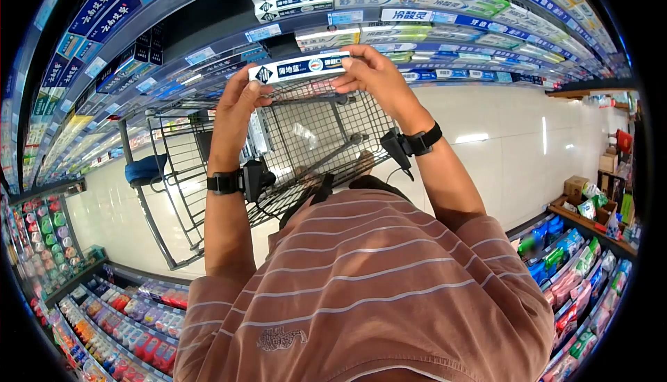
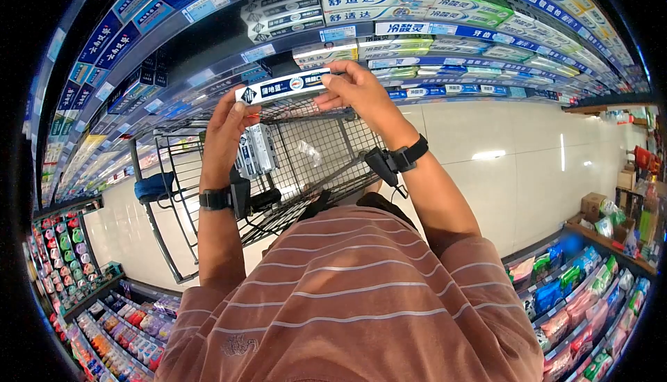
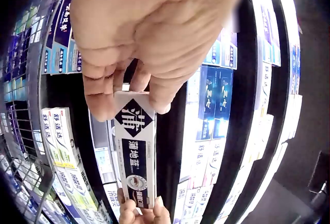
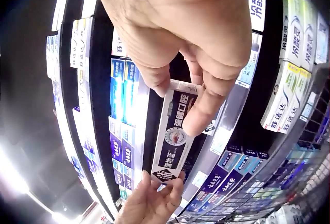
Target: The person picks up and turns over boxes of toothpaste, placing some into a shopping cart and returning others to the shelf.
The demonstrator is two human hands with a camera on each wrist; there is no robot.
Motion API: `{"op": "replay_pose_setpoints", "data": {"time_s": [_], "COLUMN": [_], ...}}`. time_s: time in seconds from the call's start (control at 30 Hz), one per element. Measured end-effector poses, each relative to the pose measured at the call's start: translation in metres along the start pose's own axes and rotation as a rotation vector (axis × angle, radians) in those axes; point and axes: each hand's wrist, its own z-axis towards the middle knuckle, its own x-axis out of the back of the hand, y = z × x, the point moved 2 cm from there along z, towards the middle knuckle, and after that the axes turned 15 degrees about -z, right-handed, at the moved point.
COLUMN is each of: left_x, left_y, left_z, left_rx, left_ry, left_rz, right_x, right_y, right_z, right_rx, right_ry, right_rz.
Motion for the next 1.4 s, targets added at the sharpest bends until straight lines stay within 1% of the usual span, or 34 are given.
{"op": "replay_pose_setpoints", "data": {"time_s": [0.1,0.2,0.3,0.4,0.47,0.53,0.6,0.7,0.8,0.87,0.9,1.0,1.07,1.17,1.27,1.4], "left_x": [0.001,0.004,0.004,0.01,0.01,0.01,0.012,0.011,0.012,0.011,0.01,0.01,0.018,0.022,0.024,0.029], "left_y": [-0.002,0.001,0.005,0.011,0.016,0.014,0.014,0.019,0.023,0.026,0.025,0.021,0.012,0.005,0.001,-0.004], "left_z": [0.005,0.015,0.025,0.039,0.047,0.06,0.073,0.09,0.112,0.125,0.132,0.145,0.159,0.169,0.173,0.184], "left_rx": [0.005,0.037,-0.008,0.007,0.035,-0.078,-0.114,-0.153,-0.178,-0.179,-0.209,-0.207,-0.205,-0.224,-0.267,-0.306], "left_ry": [-0.017,-0.032,-0.032,-0.043,-0.006,-0.069,-0.047,-0.01,-0.003,0.002,-0.013,0.042,0.035,0.054,0.103,0.087], "left_rz": [0.057,0.136,0.152,0.22,0.335,0.285,0.302,0.323,0.315,0.322,0.322,0.378,0.401,0.401,0.416,0.47], "right_x": [0.003,0.007,0.007,0.008,0.009,0.006,0.003,-0.004,-0.005,-0.005,-0.004,-0.005,-0.006,-0.004,-0.003,-0.003], "right_y": [0.003,0.003,0.0,0.0,-0.003,-0.007,-0.012,-0.02,-0.018,-0.015,-0.015,-0.012,-0.008,-0.009,-0.005,-0.006], "right_z": [0.007,0.018,0.027,0.037,0.044,0.051,0.058,0.068,0.084,0.093,0.096,0.104,0.108,0.105,0.098,0.097], "right_rx": [-0.071,-0.086,-0.077,-0.077,-0.061,-0.047,-0.008,0.099,0.145,0.137,0.132,0.144,0.139,0.103,0.092,0.09], "right_ry": [0.042,0.021,0.018,0.042,0.075,0.132,0.143,0.159,0.138,0.141,0.142,0.143,0.149,0.105,0.103,0.09], "right_rz": [-0.006,-0.014,-0.019,-0.019,0.009,0.05,0.075,0.089,0.141,0.143,0.133,0.128,0.134,0.082,0.082,0.062]}}
